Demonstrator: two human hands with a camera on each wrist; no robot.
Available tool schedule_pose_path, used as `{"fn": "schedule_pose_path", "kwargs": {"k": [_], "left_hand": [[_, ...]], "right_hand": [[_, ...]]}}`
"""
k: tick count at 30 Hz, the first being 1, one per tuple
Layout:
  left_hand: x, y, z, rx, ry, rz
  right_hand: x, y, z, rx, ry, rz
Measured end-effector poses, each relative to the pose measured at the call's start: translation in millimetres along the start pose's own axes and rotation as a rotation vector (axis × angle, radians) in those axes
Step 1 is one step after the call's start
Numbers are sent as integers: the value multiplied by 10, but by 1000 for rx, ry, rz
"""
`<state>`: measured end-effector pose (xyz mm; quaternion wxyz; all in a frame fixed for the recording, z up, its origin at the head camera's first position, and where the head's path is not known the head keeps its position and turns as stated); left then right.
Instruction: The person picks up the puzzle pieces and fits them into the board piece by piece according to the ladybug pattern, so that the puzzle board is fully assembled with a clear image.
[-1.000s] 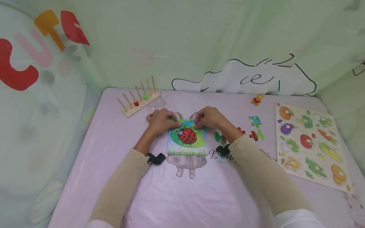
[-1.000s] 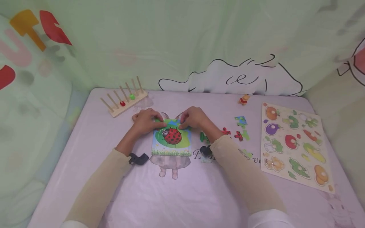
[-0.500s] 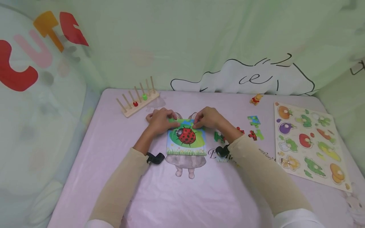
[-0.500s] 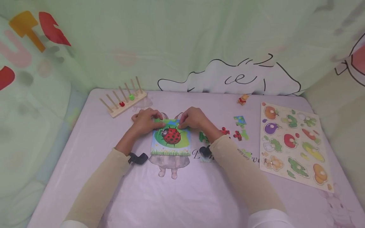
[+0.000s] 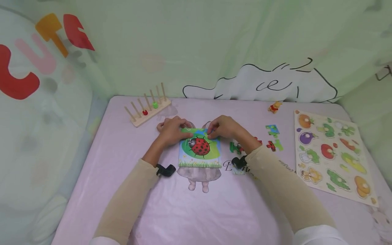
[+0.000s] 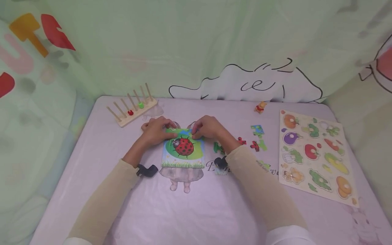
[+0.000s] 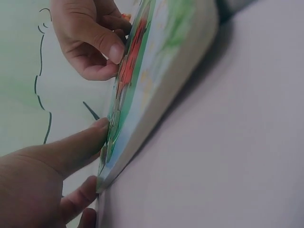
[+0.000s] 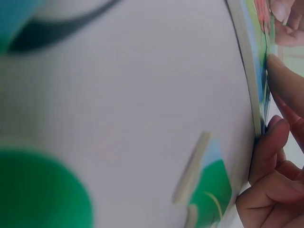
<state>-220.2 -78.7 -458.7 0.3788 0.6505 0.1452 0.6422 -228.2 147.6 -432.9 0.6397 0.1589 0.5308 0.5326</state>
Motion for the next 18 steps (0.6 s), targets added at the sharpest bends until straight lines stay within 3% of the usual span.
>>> {"fn": "schedule_pose_path", "kwargs": {"k": [6,9,18], "left_hand": [[53,-13,20,-77,-113,78],[78,-21,25,-111,-160,74],[92,-21,3,-146,-184,-8]], "right_hand": [[24,-20,-22,-13,-18,4],[18,-16,-25,-22,-3,7],[0,3,-10,-43,6,3]]}}
Point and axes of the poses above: each hand's wrist, its own z-axis away from the middle knuckle, its own y-axis out of the back of the hand, x = y × z, the point moved 4 cm from there along -z, towards the middle knuckle, and after that the axes turned 8 degrees about z, right-handed, at the moved point
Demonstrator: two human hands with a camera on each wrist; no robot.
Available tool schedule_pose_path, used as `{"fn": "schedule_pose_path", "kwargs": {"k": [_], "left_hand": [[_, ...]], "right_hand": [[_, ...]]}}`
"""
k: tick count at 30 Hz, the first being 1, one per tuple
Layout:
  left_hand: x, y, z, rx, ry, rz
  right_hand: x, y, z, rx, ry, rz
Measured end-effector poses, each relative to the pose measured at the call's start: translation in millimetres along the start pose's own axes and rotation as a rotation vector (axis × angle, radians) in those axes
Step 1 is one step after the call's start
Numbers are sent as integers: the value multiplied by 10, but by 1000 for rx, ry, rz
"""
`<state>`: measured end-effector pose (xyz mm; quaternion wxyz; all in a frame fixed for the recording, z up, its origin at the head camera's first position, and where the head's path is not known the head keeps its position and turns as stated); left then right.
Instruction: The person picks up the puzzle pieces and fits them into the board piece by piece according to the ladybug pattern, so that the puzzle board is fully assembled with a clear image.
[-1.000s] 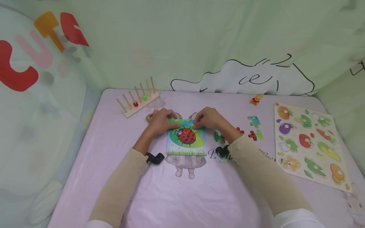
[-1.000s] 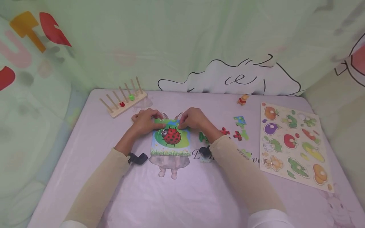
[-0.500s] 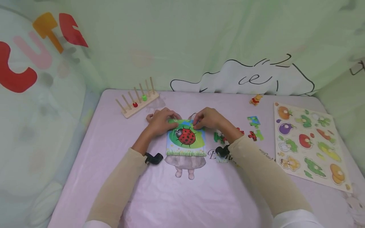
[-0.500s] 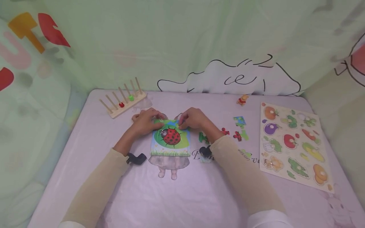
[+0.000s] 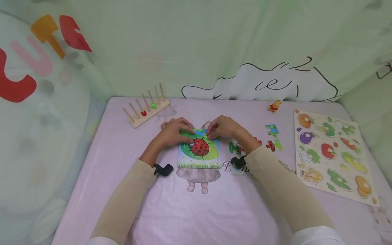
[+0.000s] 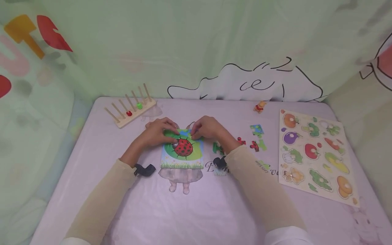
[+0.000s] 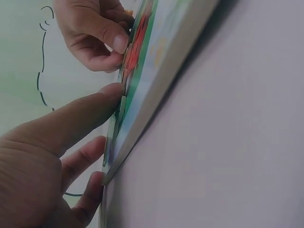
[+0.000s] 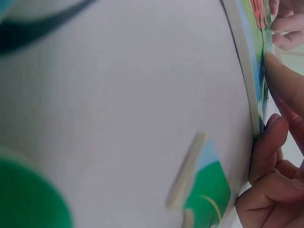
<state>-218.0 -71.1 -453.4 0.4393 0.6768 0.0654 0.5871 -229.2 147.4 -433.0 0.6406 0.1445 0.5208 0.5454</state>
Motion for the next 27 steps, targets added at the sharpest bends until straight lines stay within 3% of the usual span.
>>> {"fn": "schedule_pose_path", "kwargs": {"k": [10,27], "left_hand": [[8,5,8,-16,-38,-37],[-6,-19,20,-9,-25,-21]], "right_hand": [[-11,-1,5,31,-20,-3],[-1,-7,-19,25,-42,8]]}}
Point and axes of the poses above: each hand's wrist, its own z-axis away from the middle knuckle, its own y-axis out of the back of the hand, x = y × z, the point moved 4 cm from there along -z, towards the middle knuckle, and after that the axes turned 8 degrees about z, right-handed, at the moved point
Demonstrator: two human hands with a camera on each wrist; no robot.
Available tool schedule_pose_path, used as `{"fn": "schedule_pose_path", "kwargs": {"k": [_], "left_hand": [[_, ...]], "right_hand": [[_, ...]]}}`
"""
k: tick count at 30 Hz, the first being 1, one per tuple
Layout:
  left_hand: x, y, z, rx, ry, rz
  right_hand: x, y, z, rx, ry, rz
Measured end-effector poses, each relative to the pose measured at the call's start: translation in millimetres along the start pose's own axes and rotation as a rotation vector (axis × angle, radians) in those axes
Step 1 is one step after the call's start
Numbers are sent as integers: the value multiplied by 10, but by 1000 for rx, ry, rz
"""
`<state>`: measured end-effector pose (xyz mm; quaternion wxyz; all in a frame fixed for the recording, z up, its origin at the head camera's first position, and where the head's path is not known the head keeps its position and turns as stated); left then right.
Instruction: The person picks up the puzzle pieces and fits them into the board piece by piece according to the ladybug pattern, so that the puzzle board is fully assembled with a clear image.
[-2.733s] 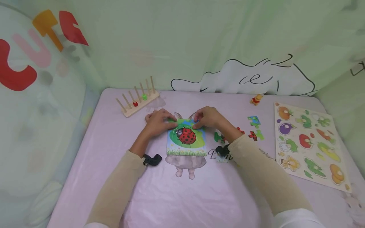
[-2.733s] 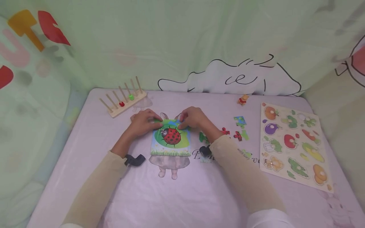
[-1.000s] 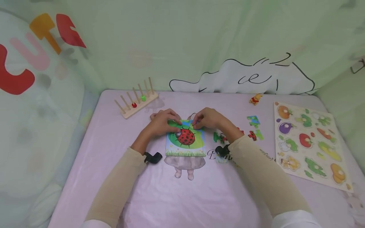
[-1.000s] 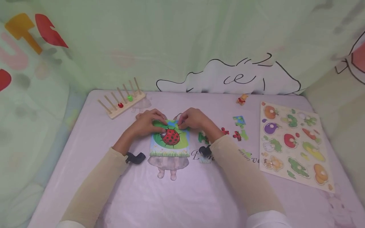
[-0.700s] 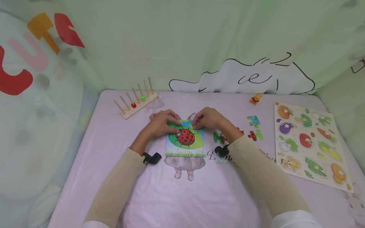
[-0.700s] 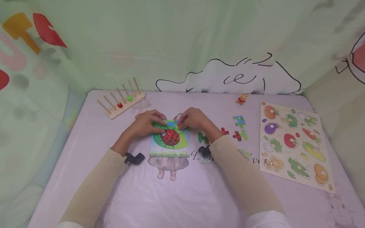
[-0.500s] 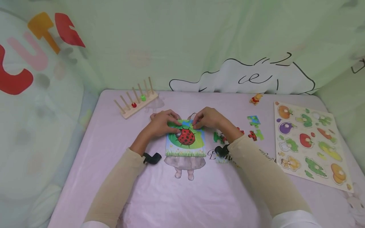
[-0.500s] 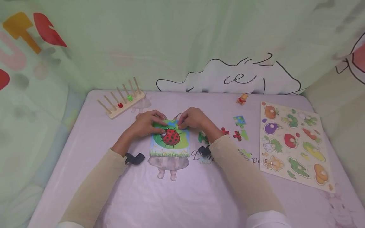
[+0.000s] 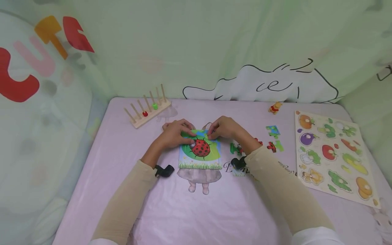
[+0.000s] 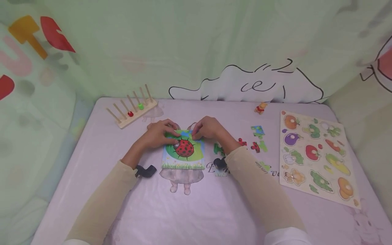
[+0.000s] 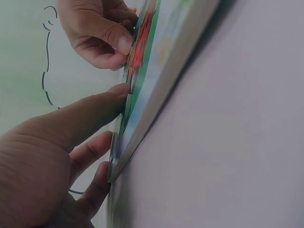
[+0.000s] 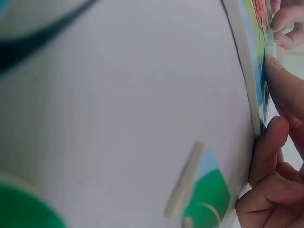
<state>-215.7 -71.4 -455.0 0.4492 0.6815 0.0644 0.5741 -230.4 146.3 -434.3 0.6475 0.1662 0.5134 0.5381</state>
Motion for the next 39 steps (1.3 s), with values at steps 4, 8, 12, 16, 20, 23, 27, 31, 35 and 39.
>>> {"fn": "schedule_pose_path", "kwargs": {"k": [4,8,12,16,20,23,27,31,35,39], "left_hand": [[-9,-4,1,3,10,1],[-8,-4,0,4,9,2],[-7,3,-1,8,7,13],[-13,7,0,12,8,22],[-13,7,1,7,11,27],[-12,5,-8,-1,12,16],[-5,-1,-22,-16,18,-7],[9,4,-24,-25,39,0],[29,15,-24,-32,56,0],[45,25,-24,-37,69,-11]], "right_hand": [[4,-1,0,-17,6,-7],[26,23,26,-29,19,-43],[65,58,75,-19,22,-85],[100,128,183,-8,1,-106],[154,228,326,-3,-27,-103],[233,301,430,2,-47,-91],[373,378,552,19,-72,-59],[519,424,648,32,-104,-37],[667,469,720,51,-127,-14],[831,535,777,92,-145,23]]}}
Point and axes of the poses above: each hand's wrist, its own z-axis away from the middle knuckle, its own y-axis out of the back of the hand, x = y × z, the point moved 4 cm from there along -z, towards the middle knuckle, and after that the axes turned 8 degrees about z, right-handed, at the moved point
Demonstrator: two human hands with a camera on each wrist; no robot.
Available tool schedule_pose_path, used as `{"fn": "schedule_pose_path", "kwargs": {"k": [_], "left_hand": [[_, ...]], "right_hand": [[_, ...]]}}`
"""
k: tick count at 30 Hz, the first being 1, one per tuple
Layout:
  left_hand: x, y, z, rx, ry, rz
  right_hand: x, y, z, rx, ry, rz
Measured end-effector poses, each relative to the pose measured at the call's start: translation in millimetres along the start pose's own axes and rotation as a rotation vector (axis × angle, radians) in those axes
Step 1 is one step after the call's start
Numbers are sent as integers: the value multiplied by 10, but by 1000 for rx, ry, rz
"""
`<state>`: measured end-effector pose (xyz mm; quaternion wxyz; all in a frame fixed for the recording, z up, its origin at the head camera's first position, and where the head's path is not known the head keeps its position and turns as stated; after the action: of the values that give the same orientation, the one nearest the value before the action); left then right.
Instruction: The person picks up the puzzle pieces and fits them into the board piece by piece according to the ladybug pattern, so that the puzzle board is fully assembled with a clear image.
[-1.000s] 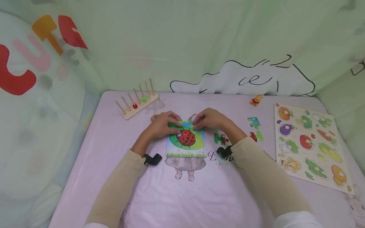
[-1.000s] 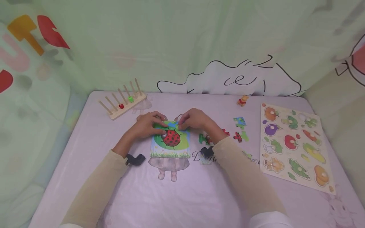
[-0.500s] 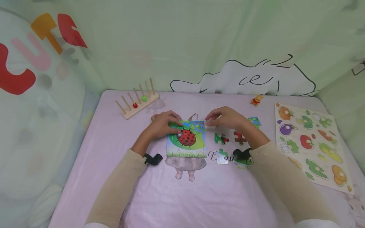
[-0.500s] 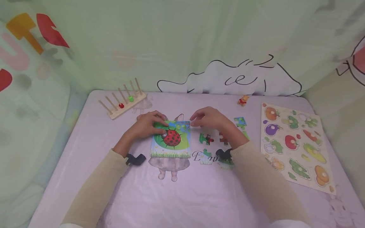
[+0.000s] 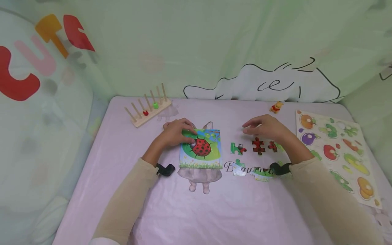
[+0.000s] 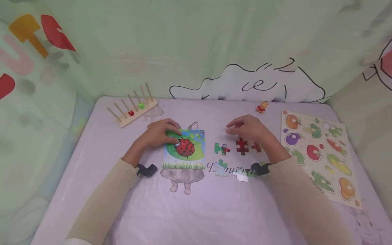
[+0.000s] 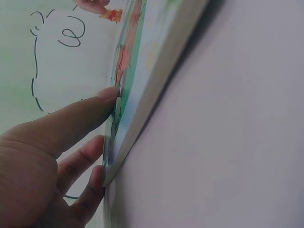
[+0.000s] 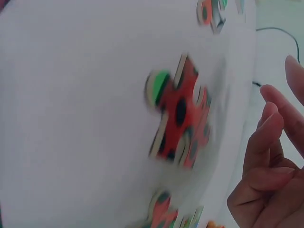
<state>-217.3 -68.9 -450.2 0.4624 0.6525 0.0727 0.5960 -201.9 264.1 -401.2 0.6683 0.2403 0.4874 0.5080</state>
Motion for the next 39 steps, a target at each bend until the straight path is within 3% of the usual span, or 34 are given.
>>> {"fn": "schedule_pose_path", "kwargs": {"k": [17,31,39], "left_hand": [[2,-2,-5,-8,3,6],[0,-7,-1,-6,-7,15],[-4,-14,1,-4,-1,19]], "right_hand": [[755,227,41,75,-127,16],[1112,253,8,83,-161,33],[1115,235,9,78,-161,3]]}}
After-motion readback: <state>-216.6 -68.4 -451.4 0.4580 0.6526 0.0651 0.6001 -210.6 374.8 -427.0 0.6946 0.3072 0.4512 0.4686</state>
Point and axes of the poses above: each hand's wrist, its own z-axis away from the middle knuckle, its own y-axis out of the back of the hand, x = y × z, the point moved 4 cm from there along -z, towards the middle knuckle, and after that the axes turned 8 degrees about z, right-handed, at the moved point
